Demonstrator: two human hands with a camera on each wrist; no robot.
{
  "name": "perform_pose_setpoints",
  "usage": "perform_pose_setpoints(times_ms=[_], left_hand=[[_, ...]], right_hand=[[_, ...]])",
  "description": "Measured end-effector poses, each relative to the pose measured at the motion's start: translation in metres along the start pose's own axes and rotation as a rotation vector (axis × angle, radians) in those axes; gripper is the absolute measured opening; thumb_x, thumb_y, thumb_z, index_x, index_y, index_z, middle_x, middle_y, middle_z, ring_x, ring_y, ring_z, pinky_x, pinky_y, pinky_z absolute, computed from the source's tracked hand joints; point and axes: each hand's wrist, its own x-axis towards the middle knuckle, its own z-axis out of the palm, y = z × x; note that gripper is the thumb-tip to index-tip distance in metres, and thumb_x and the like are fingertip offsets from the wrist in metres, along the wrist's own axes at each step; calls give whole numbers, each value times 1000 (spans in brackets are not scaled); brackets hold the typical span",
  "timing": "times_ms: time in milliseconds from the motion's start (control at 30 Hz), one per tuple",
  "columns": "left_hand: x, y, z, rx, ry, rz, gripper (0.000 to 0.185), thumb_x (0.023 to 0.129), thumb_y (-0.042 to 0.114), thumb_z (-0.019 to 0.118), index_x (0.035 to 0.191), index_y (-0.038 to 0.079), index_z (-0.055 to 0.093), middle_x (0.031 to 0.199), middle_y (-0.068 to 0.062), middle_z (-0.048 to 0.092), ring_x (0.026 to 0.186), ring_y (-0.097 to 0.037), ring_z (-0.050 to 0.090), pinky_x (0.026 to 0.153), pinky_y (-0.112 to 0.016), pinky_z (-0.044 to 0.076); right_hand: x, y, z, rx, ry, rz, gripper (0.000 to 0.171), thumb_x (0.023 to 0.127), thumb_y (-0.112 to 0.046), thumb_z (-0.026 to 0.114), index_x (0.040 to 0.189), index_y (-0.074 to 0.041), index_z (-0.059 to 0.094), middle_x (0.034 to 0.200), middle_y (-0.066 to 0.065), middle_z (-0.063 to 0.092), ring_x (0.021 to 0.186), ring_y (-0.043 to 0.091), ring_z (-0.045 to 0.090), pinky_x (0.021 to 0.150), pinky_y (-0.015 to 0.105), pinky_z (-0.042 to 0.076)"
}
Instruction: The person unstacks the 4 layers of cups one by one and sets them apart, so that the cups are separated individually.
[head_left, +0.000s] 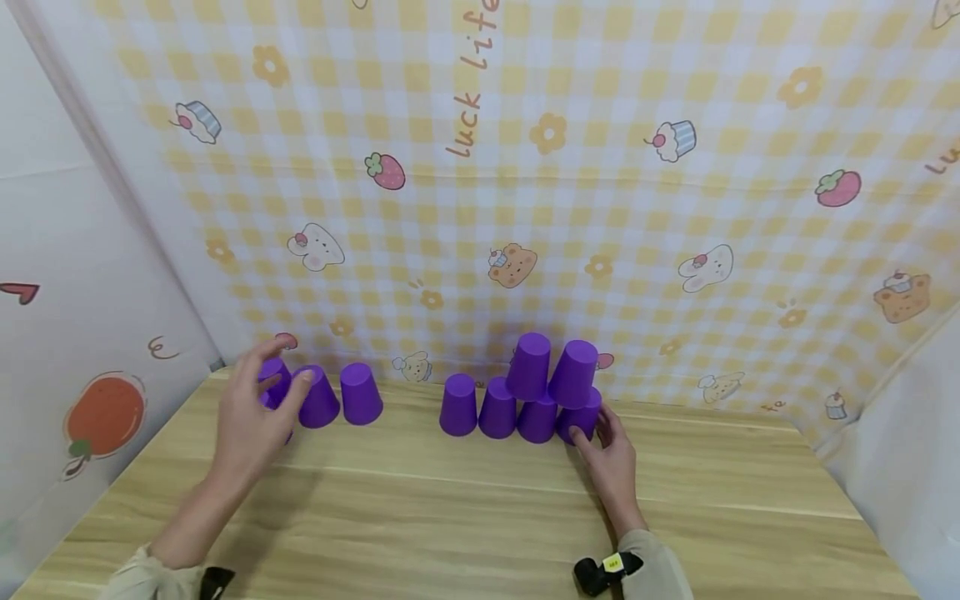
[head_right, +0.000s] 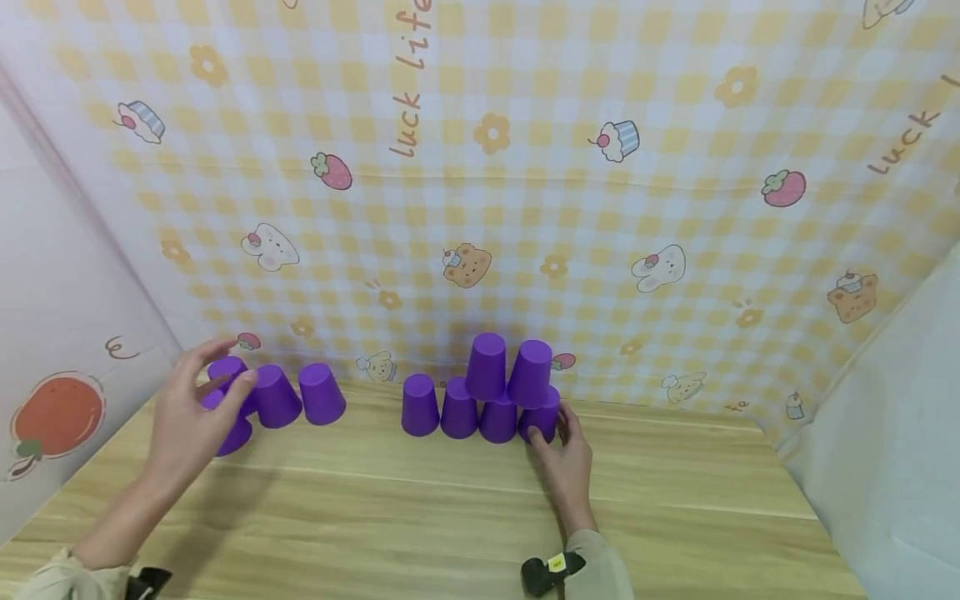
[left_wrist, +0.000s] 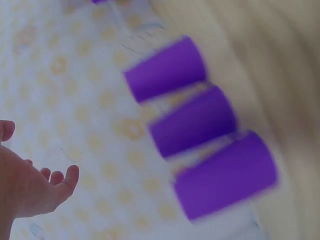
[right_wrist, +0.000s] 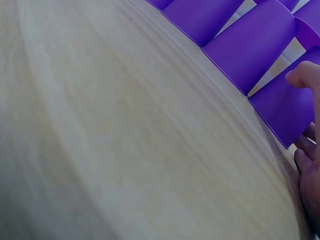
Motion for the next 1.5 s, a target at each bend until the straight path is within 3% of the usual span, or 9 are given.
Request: perform_pose_setpoints(times_ms=[133,233,333,467,667,900,1200,1500], left_hand=[[6,20,25,-83,-54,89,43,83,1,67,123,3,55,124,-8,52,115,-18,46,88,-21,47],[10,32,46,-135,-113,118,42,83,0,66,123,4,54,124,-9,52,116,-23,46,89,-34,50],[11,42,67,-178,-184,108,42,85,5,66,124,6,53,124,-10,51,116,-26,46,89,-44,49],[10,53,91,-243,-261,56,41,86,12,66,125,8,53,124,-6,52,116,-24,46,91,-43,48],[12,66,123,-359,-275,52,36,86,7,65,121,5,56,121,-8,55,112,-26,50,89,-42,49],[17,82,156,-327,-346,91,38,85,12,68,120,3,55,120,-9,55,110,-30,52,86,-43,51],[20,89,185,-275,-500,-13,51,84,19,69,128,3,49,126,-14,54,114,-30,51,89,-45,49],[17,92,204,-266,-579,-61,60,83,23,71,133,1,44,128,-14,51,112,-29,52,94,-43,46]], right_hand=[[0,-1,0,1,0,-3,62,84,-14,69,137,1,39,131,22,49,122,33,45,105,36,35],[-1,-1,0,8,-10,-7,62,85,-14,69,137,2,39,131,23,48,123,33,44,105,37,34],[-1,-1,0,18,-18,-11,63,85,-14,69,137,2,39,132,23,47,123,33,44,106,37,34],[0,-1,0,27,-21,-14,63,85,-15,69,137,1,38,132,22,47,123,32,44,106,36,34],[0,-2,-1,25,-18,-12,61,85,-14,69,137,1,39,131,23,49,123,32,45,105,35,35],[0,-1,-1,19,-19,-5,63,85,-14,69,137,2,38,131,23,48,123,32,44,106,36,34],[2,0,1,21,-19,-7,62,85,-11,68,137,3,38,131,23,48,123,32,45,105,36,34],[2,1,0,24,-11,-5,62,84,-11,69,136,4,38,131,23,48,123,32,45,106,35,34]])
